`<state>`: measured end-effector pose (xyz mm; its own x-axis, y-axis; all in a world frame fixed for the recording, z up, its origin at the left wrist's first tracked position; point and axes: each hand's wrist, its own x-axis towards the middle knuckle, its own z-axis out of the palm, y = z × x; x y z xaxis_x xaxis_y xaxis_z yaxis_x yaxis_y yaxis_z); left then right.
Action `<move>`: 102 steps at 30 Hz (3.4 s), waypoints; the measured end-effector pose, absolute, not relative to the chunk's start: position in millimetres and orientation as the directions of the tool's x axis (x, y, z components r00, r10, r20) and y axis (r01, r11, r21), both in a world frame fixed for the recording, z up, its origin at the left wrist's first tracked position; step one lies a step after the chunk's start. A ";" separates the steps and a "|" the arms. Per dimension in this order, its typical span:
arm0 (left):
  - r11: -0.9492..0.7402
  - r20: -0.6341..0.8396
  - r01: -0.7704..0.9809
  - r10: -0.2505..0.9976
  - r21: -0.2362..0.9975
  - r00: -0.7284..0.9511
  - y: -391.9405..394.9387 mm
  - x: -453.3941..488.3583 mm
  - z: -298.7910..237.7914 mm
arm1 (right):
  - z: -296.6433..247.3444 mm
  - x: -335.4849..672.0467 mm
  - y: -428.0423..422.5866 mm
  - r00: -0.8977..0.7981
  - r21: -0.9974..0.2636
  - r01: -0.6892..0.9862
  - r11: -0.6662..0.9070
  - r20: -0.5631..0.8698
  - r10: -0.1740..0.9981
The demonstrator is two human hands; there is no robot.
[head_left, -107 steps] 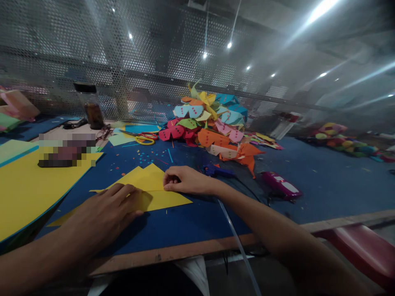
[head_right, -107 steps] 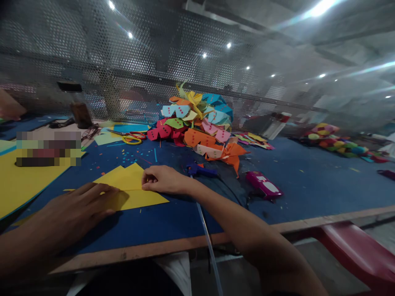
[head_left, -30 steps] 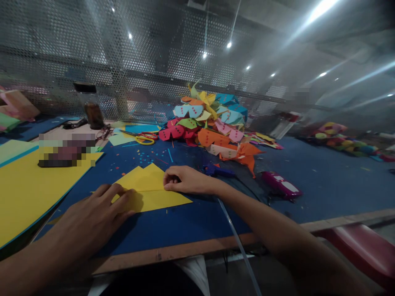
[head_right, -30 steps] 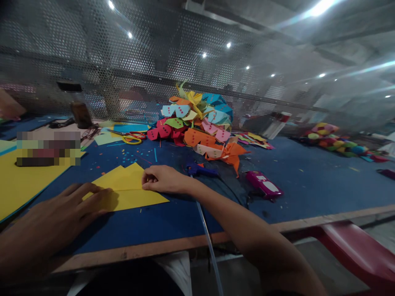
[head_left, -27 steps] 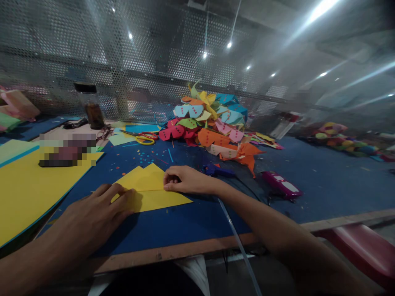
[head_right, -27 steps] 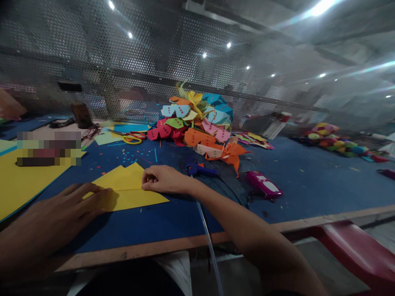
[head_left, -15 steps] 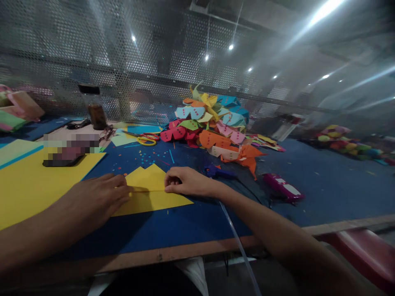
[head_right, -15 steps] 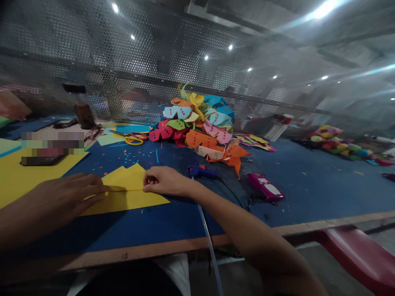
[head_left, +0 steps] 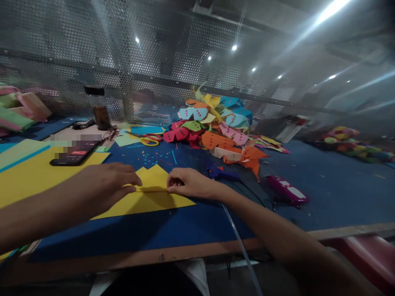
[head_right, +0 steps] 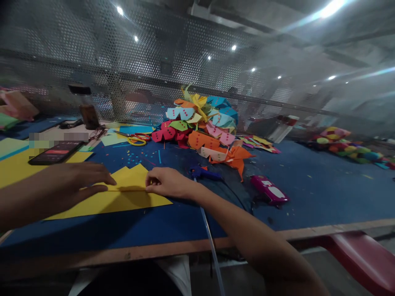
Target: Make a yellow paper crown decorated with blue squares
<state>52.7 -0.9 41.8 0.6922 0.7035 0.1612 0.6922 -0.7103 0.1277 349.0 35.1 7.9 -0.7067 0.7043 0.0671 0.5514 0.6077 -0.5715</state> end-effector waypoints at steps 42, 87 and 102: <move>-0.374 -0.246 0.767 0.795 0.522 0.555 61.5 5.6 16.8 | 8.8 350.1 36.9 -0.714 -0.605 0.540 0.585 0.038 0.699; -0.777 0.289 0.514 0.619 0.364 0.730 38.0 41.4 -27.9 | 11.3 346.6 31.1 -0.762 -0.352 0.571 0.742 0.111 0.639; -0.787 0.290 0.578 0.617 0.215 0.732 23.4 51.5 -19.3 | 16.3 344.3 22.5 -0.808 -0.215 0.548 0.808 0.115 0.578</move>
<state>51.5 23.4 -19.3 0.7316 0.6171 0.2897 0.5783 -0.7868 0.2154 344.3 22.5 16.3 -0.8077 0.5782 0.1153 0.5479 0.8083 -0.2153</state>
